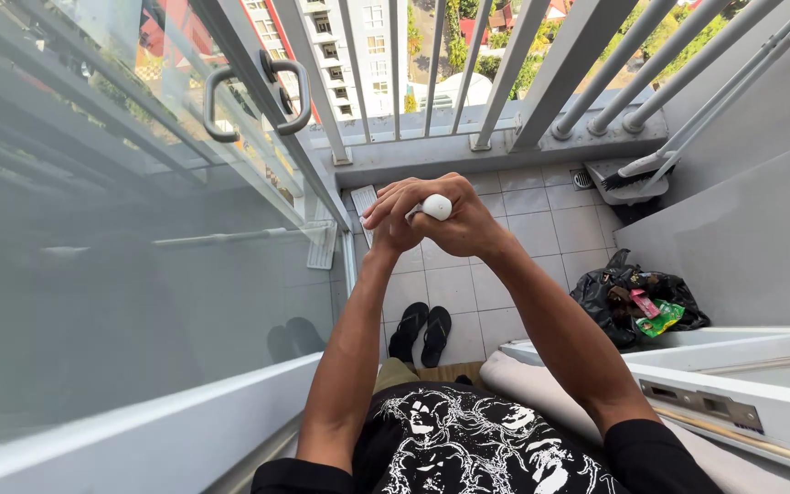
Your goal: Mopping the tiled floor of an outdoor balcony using a flat mop.
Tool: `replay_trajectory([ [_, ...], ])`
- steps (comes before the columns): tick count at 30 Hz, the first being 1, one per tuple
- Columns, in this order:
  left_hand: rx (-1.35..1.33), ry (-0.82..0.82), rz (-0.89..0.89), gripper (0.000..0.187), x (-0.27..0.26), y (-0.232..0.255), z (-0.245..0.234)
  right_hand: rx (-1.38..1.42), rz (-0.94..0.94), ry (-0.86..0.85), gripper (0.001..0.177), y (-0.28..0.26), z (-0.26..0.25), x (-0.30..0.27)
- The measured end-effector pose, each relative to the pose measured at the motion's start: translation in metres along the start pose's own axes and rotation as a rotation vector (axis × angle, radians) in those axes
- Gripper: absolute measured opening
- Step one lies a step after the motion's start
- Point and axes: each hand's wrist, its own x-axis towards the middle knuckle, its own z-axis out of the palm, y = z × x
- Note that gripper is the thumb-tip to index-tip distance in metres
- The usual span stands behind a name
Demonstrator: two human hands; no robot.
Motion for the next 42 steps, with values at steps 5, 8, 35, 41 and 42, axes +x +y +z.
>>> replay_trajectory([
  [5,-0.222,-0.090,-0.128,0.018,0.032,-0.004,-0.022,-0.055,-0.058,0.112,0.014,0.024,-0.005,0.032],
  [8,-0.334,-0.089,-0.185,0.026,0.045,-0.016,-0.027,-0.064,-0.057,0.177,0.016,0.029,-0.009,0.052],
  [35,-0.281,-0.407,-0.474,0.040,0.151,-0.018,0.116,0.101,0.036,0.358,0.041,0.064,-0.196,0.010],
  [41,-0.352,-0.520,-0.474,0.030,0.175,0.006,0.155,0.072,0.080,0.420,0.040,0.042,-0.231,-0.004],
  [42,-0.399,-0.511,-0.436,0.028,0.177,0.006,0.167,0.055,0.085,0.422,0.041,0.037,-0.237,-0.006],
])
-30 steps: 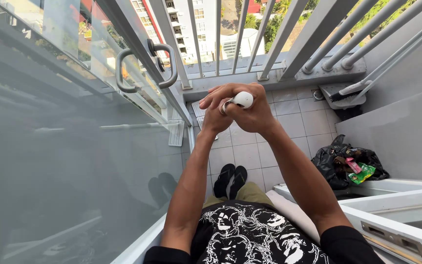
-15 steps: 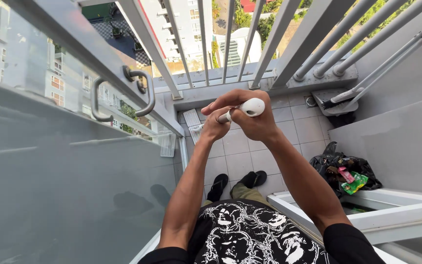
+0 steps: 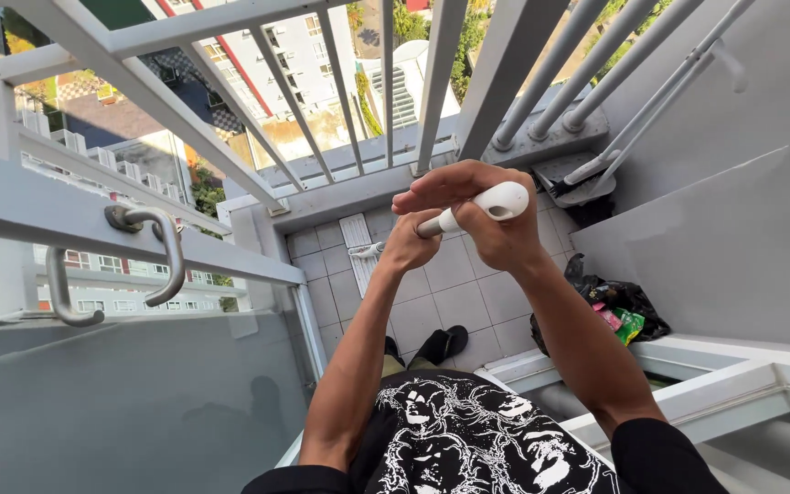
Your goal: Mopping the tiled floor of an outdoor balcony using a flat mop.
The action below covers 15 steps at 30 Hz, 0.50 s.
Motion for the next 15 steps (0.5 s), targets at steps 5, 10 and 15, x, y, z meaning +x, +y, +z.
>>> replay_trajectory([
  [5,-0.066,-0.066,0.049,0.034,0.033,0.022,0.025,-0.073,0.025,0.025,0.039,-0.016,-0.031,0.006],
  [10,-0.071,-0.164,0.016,0.017,0.066,0.008,0.054,-0.210,0.095,0.053,0.036,-0.022,-0.047,0.015],
  [15,-0.122,-0.234,0.347,0.022,0.103,0.024,0.060,-0.330,0.111,0.057,0.036,-0.022,-0.060,0.033],
])
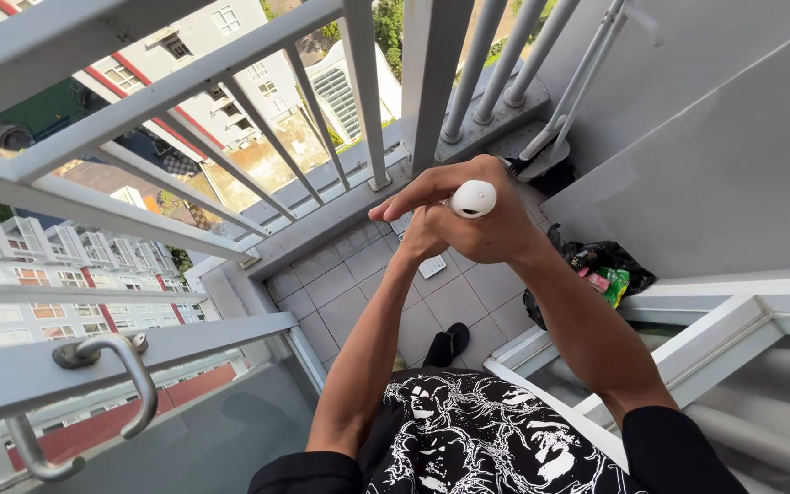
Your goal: Mopping the tiled floor of an outdoor balcony using a flat mop.
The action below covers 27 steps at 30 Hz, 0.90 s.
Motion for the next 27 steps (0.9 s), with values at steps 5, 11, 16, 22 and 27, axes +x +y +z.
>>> replay_trajectory([
  [5,-0.986,-0.195,-0.189,0.022,0.014,-0.091,0.041,-0.035,0.043,0.009,0.036,0.016,-0.003,0.017],
  [11,-0.689,-0.265,-0.239,0.024,0.042,-0.096,0.042,-0.188,0.103,0.083,0.035,0.045,-0.010,0.029],
  [16,-0.444,-0.305,-0.226,0.028,0.062,-0.093,0.044,-0.344,0.147,0.216,0.034,0.051,-0.022,0.030],
  [22,-0.152,-0.308,-0.181,0.033,0.062,-0.095,0.050,-0.462,0.149,0.283,0.034,0.046,-0.022,0.011],
  [27,0.107,-0.227,-0.102,0.038,0.073,-0.105,0.043,-0.626,0.052,0.523,0.019,0.034,-0.012,0.000],
])
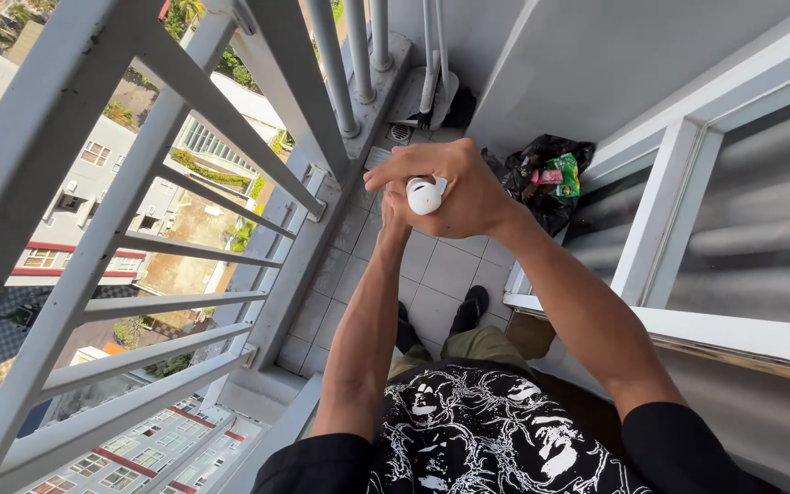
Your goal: Mopping the tiled floor of an outdoor balcony using a flat mop.
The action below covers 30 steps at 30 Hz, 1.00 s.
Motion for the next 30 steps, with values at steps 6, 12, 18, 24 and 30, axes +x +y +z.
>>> replay_trajectory([
  [6,0.006,-0.108,0.062,0.035,-0.007,0.071,-0.030,0.159,-0.047,0.089,0.016,-0.003,-0.007,-0.003],
  [12,0.007,-0.114,-0.205,0.020,-0.040,0.148,-0.066,0.205,-0.176,0.117,0.015,-0.030,-0.040,0.021],
  [18,-0.061,0.079,-0.077,0.015,-0.075,0.157,-0.093,0.482,-0.290,0.076,0.011,-0.030,-0.038,0.040],
  [24,-0.052,0.233,-0.077,0.017,-0.122,0.144,-0.123,0.673,-0.401,-0.054,0.002,-0.046,-0.011,0.065],
  [30,0.061,0.679,0.114,0.027,-0.176,0.107,-0.129,0.852,-0.473,-0.344,0.013,-0.041,0.037,0.073],
])
